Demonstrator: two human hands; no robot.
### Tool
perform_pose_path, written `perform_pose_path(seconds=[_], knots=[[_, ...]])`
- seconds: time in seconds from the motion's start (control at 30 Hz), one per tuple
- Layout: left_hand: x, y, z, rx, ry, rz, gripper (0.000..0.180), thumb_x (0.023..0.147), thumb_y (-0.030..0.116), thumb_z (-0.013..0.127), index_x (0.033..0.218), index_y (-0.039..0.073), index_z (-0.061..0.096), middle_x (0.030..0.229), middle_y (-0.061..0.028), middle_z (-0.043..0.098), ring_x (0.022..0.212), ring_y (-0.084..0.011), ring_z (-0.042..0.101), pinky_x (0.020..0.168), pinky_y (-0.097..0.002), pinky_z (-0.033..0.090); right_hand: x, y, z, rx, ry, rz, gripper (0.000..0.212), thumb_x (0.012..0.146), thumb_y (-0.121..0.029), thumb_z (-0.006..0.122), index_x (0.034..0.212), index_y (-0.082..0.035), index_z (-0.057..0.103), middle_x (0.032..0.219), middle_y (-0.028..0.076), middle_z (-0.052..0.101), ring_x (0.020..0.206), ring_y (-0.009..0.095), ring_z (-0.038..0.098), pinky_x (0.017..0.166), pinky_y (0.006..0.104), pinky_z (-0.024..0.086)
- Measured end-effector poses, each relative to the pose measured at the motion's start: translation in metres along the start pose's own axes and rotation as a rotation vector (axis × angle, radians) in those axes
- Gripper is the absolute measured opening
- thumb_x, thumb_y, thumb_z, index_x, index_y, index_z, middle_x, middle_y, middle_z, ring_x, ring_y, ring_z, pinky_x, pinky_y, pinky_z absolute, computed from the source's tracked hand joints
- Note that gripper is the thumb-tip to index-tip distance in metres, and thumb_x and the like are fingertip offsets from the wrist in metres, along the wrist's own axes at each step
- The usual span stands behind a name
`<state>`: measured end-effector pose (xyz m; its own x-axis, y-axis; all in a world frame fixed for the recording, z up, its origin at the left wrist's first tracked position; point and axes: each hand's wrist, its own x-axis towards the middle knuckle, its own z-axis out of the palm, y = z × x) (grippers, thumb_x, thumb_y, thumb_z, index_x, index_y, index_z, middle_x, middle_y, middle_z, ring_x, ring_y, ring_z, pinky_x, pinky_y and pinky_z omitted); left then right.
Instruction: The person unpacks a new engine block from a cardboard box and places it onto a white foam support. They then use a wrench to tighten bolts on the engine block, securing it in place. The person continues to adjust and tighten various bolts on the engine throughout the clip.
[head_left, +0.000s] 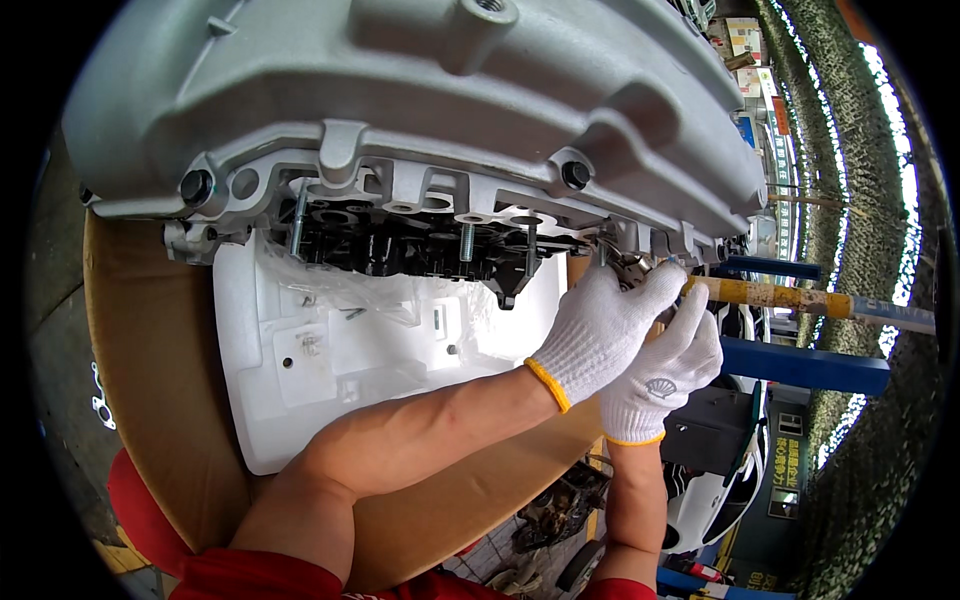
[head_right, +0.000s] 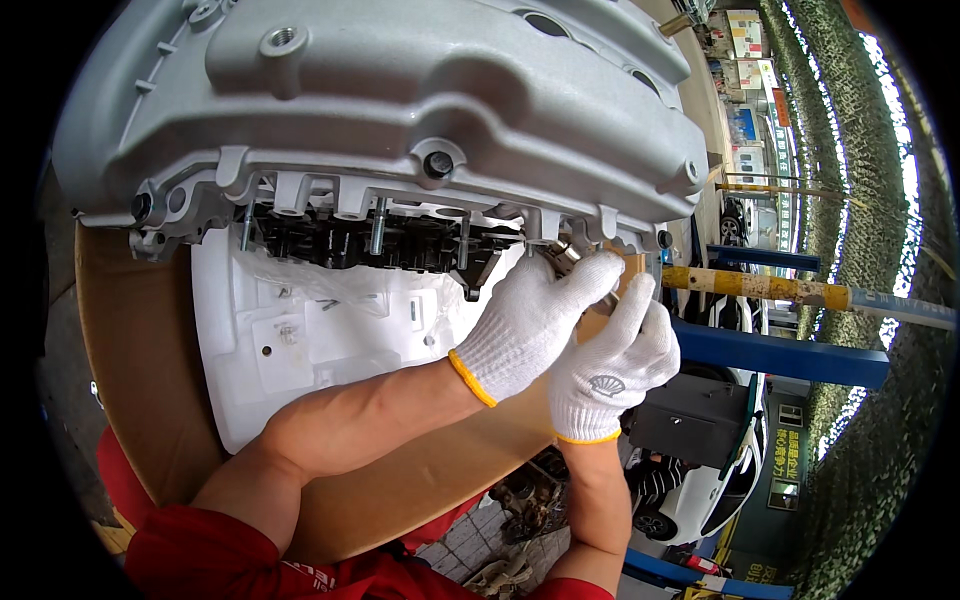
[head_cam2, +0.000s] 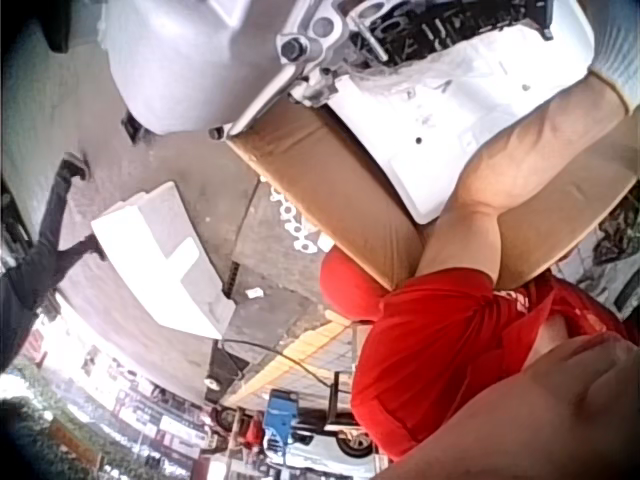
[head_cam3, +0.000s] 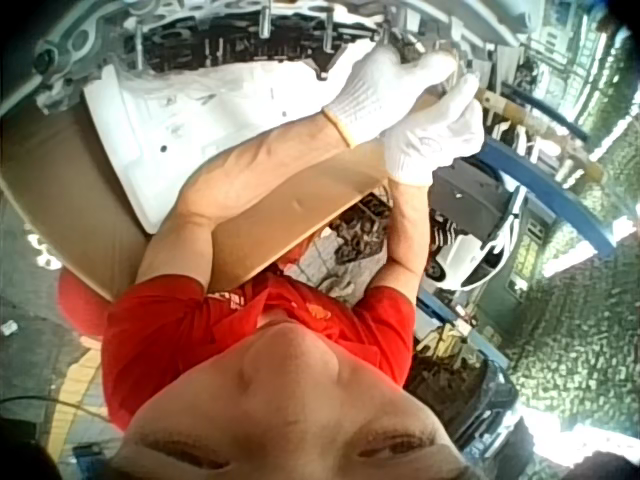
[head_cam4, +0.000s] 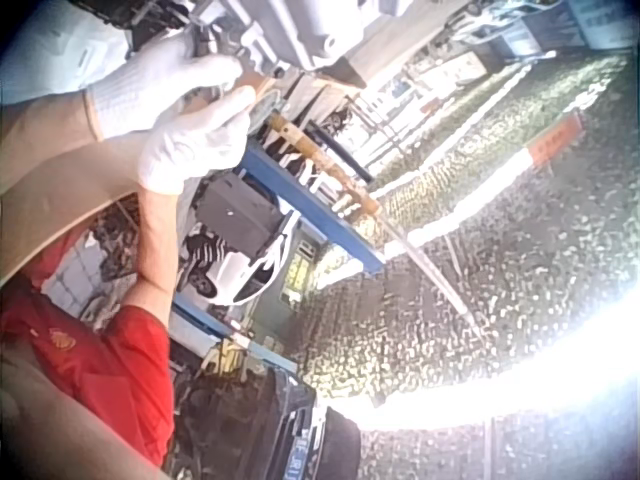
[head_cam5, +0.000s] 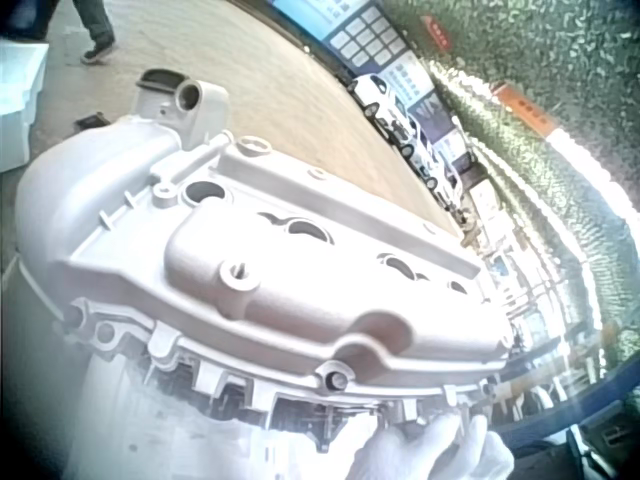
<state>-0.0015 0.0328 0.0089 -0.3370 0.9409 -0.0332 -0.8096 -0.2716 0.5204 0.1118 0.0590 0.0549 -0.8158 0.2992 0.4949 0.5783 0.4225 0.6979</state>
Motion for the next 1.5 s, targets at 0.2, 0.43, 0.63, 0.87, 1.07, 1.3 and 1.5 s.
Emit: perform_pose_path(seconds=[0.2,0.43,0.63,0.87,1.07,1.3,1.5], knots=[[-0.005,0.003,0.005,0.069,0.035,-0.057,0.034,0.104,0.034,0.065,0.107,0.001,0.074,0.091,-0.0099,0.072,0.090,-0.0161,0.069,0.078,-0.0314,0.054,0.016,0.013,-0.009,-0.038,-0.001,-0.115,0.072,0.082,-0.014,0.079,0.149,-0.005,0.054,0.124,0.010,0.053,0.113,0.030,0.051,0.096,0.0442,0.039],[0.000,0.004,0.006,-0.072,0.040,-0.102,0.035,0.104,0.033,0.067,0.111,-0.001,0.072,0.093,-0.0091,0.072,0.091,-0.0155,0.068,0.080,-0.0332,0.053,0.029,0.020,-0.015,-0.068,-0.009,-0.204,0.061,0.082,-0.015,0.081,0.140,-0.011,0.064,0.120,0.006,0.054,0.108,0.027,0.054,0.091,0.0422,0.043],[-0.002,0.012,0.005,0.010,-0.027,-0.124,0.034,0.105,0.032,0.065,0.109,-0.002,0.070,0.091,-0.0051,0.070,0.089,-0.0120,0.064,0.079,-0.0329,0.053,0.038,0.028,-0.017,-0.147,0.028,-0.262,0.050,0.086,-0.016,0.079,0.135,-0.014,0.068,0.118,0.003,0.054,0.108,0.026,0.054,0.094,0.0418,0.045],[-0.002,0.007,0.003,-0.144,-0.116,-0.059,0.032,0.106,0.029,0.063,0.110,-0.003,0.069,0.090,-0.0049,0.068,0.091,-0.0107,0.064,0.078,-0.0314,0.053,0.047,0.040,-0.024,-0.180,-0.069,-0.314,0.068,0.083,-0.015,0.079,0.148,-0.008,0.060,0.119,0.007,0.053,0.109,0.028,0.054,0.093,0.0442,0.044],[-0.004,0.016,0.000,-0.027,-0.120,-0.086,0.035,0.106,0.032,0.064,0.111,-0.002,0.070,0.095,-0.0070,0.071,0.092,-0.0115,0.065,0.081,-0.0312,0.053,0.045,0.044,-0.017,-0.174,-0.146,-0.256,0.067,0.088,-0.017,0.078,0.151,-0.007,0.057,0.108,0.008,0.058,0.094,0.028,0.059,0.083,0.0435,0.047],[-0.011,-0.002,-0.002,0.082,0.003,0.012,0.042,0.109,0.038,0.061,0.115,-0.003,0.064,0.095,-0.0088,0.071,0.086,-0.0119,0.066,0.081,-0.0293,0.054,0.044,0.046,0.001,0.029,-0.041,-0.251,0.084,0.069,-0.006,0.087,0.148,-0.004,0.056,0.108,0.013,0.057,0.093,0.033,0.058,0.079,0.0458,0.047],[-0.030,-0.006,-0.022,-0.116,0.050,-0.051,0.041,0.113,0.037,0.052,0.117,-0.002,0.061,0.089,-0.0103,0.070,0.074,-0.0156,0.068,0.071,-0.0308,0.058,0.031,0.049,0.018,0.117,0.014,-0.232,0.091,0.067,-0.004,0.086,0.149,0.000,0.047,0.121,0.020,0.058,0.105,0.038,0.059,0.088,0.0486,0.050]])
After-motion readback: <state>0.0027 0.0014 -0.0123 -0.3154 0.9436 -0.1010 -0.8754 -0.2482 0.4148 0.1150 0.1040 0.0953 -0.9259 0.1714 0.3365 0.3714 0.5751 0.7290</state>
